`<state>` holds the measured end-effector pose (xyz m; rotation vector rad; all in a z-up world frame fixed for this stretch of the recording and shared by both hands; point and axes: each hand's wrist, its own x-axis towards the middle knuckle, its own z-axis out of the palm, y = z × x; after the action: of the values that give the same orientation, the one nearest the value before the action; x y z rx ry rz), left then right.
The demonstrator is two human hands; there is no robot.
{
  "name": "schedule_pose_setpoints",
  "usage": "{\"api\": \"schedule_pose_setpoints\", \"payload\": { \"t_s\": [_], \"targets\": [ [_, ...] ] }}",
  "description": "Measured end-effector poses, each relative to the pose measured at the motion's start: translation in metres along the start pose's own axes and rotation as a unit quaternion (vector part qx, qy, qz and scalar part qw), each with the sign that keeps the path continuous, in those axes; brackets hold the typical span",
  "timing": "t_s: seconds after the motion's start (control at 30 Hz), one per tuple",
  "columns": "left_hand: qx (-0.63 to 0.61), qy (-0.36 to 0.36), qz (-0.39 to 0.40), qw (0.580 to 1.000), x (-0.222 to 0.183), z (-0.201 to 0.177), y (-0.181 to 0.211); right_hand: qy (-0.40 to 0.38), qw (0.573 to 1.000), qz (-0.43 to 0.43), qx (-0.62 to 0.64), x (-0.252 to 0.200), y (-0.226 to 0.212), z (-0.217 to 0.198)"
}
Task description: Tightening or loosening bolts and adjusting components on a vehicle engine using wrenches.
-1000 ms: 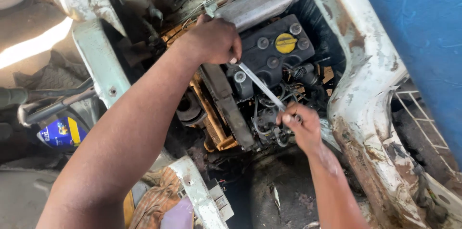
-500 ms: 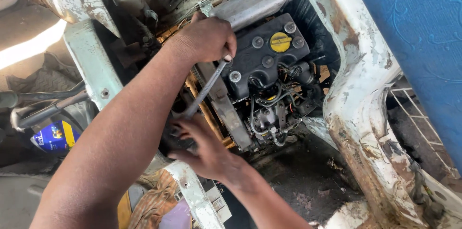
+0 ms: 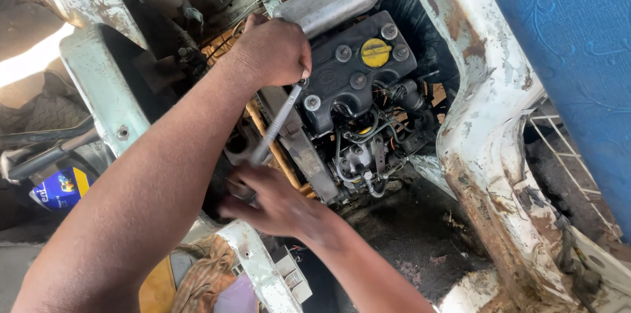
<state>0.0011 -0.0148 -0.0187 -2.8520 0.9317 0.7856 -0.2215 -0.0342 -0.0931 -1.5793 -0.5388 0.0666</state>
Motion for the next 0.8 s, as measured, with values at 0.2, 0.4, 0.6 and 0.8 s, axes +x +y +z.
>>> {"api": "schedule_pose_setpoints", "payload": {
  "t_s": [0.2, 0.4, 0.6, 0.8],
  "targets": [
    [-0.048, 0.041, 0.075, 0.995, -0.006, 0.001, -0.01, 0.175, 0.954, 0.238, 0.041, -0.115, 0.031, -0.173],
    [-0.07, -0.019, 0.06, 0.996, -0.016, -0.016, -0.003, 0.273, 0.932, 0.056, 0.234, -0.094, 0.035, -0.164],
    [-0.049, 0.028, 0.088, 0.995, -0.003, 0.0, -0.011, 0.124, 0.99, 0.045, -0.054, -0.078, -0.005, -0.056],
    [-0.035, 0.014, 0.031, 0.999, -0.01, -0.008, -0.003, 0.017, 0.995, 0.044, 0.093, 0.0, -0.015, 0.002]
  ]
}}
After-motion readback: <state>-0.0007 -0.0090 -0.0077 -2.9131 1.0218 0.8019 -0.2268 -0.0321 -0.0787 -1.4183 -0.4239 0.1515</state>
